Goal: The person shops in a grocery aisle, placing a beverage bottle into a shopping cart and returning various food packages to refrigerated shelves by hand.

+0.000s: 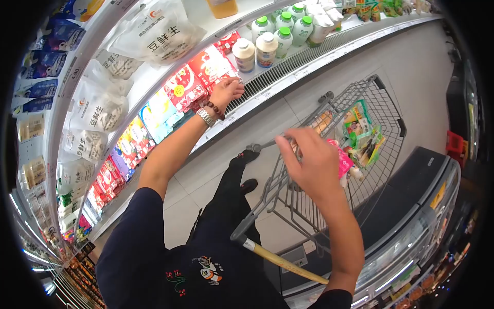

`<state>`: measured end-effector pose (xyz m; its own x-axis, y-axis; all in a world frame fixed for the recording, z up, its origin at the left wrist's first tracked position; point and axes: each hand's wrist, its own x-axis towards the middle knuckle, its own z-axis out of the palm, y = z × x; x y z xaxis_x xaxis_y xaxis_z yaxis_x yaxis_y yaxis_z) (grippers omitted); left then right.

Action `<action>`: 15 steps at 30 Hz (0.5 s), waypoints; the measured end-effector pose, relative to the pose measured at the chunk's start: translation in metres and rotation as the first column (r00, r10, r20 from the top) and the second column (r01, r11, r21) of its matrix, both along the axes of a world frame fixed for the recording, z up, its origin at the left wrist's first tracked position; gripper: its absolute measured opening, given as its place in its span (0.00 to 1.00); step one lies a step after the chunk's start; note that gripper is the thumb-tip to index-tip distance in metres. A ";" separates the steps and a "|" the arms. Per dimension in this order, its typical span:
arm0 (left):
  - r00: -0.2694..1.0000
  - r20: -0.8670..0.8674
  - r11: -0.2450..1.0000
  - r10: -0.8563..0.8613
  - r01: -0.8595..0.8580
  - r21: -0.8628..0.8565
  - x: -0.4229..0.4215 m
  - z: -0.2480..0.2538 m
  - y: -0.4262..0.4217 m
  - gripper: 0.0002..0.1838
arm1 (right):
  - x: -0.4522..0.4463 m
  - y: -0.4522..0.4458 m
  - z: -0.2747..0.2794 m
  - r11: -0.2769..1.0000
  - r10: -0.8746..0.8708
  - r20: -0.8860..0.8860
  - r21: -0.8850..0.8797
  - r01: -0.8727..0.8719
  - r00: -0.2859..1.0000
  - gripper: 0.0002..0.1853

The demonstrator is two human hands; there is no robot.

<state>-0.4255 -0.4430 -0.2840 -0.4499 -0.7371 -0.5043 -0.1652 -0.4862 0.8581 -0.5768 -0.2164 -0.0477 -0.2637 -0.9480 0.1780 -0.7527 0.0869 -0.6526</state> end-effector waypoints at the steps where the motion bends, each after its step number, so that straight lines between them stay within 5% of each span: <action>1: 0.996 -0.052 0.996 0.078 -0.075 0.057 -0.006 -0.009 0.000 0.24 | -0.004 -0.053 -0.013 0.998 0.023 0.086 0.061 -0.028 0.996 0.12; 2: 0.983 -0.099 0.983 0.157 -0.146 0.114 -0.011 -0.018 -0.003 0.23 | -0.011 -0.104 -0.045 0.990 0.122 -0.052 -0.061 -0.125 0.991 0.16; 7: 0.898 -0.162 0.885 0.409 -0.346 0.312 -0.028 -0.023 -0.013 0.24 | -0.024 -0.288 -0.188 0.943 0.243 -0.310 0.297 -0.149 0.919 0.34; 11: 0.853 -0.244 0.864 0.461 -0.368 0.343 -0.024 -0.026 -0.018 0.29 | -0.027 -0.317 -0.262 0.957 0.175 -0.398 0.283 -0.061 0.900 0.32; 15: 0.798 -0.309 0.845 0.517 -0.420 0.330 -0.016 -0.040 -0.033 0.30 | -0.033 -0.297 -0.274 0.957 0.235 -0.367 0.249 -0.148 0.900 0.26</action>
